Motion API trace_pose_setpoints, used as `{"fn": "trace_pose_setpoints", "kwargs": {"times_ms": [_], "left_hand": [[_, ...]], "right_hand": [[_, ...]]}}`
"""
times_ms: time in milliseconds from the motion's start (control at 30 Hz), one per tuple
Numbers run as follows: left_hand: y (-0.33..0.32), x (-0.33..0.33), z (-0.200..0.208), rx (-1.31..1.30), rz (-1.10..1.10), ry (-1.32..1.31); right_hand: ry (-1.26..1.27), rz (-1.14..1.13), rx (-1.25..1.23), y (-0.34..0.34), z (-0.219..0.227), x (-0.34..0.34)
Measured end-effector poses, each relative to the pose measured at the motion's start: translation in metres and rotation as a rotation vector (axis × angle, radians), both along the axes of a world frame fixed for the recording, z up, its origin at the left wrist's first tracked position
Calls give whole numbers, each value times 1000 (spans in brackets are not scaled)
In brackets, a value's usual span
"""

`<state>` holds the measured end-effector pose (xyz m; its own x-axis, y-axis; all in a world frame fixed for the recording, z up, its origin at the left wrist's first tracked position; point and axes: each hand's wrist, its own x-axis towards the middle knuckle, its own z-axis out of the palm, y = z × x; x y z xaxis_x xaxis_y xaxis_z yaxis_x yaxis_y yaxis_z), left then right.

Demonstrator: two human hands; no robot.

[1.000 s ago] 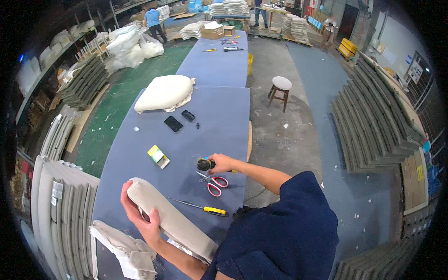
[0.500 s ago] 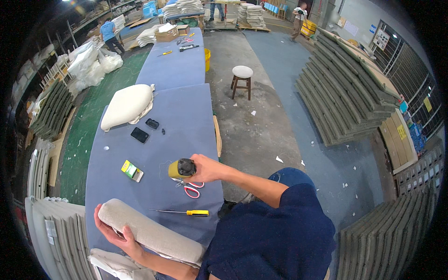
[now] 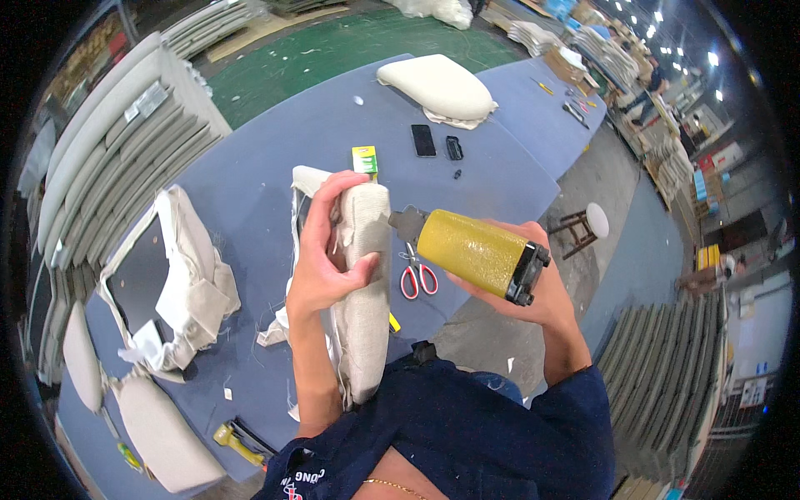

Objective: The person covers a foam cushion with fabric, hand-sews the edges, and uses a staple gun to secure the fabric to the cushion frame. They also use a screwdriver to adjust the cushion and handle multiple cushions on the workbench.

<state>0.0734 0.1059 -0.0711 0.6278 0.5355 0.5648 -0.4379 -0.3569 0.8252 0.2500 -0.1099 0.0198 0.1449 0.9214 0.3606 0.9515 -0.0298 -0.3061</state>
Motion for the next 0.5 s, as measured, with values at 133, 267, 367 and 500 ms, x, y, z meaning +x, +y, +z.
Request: {"fn": "trace_pose_setpoints", "kwargs": {"times_ms": [133, 267, 367, 500], "left_hand": [[8, -8, -4, 23, 25, 9], [9, -6, -3, 46, 31, 12], [9, -2, -2, 67, 25, 19], [10, -2, -3, 77, 26, 23]], "right_hand": [[348, 165, -146, 29, 18, -6], [371, 223, -202, 36, 17, -2], [463, 214, -237, 39, 21, -6], [509, 216, -305, 43, 34, -14]]}}
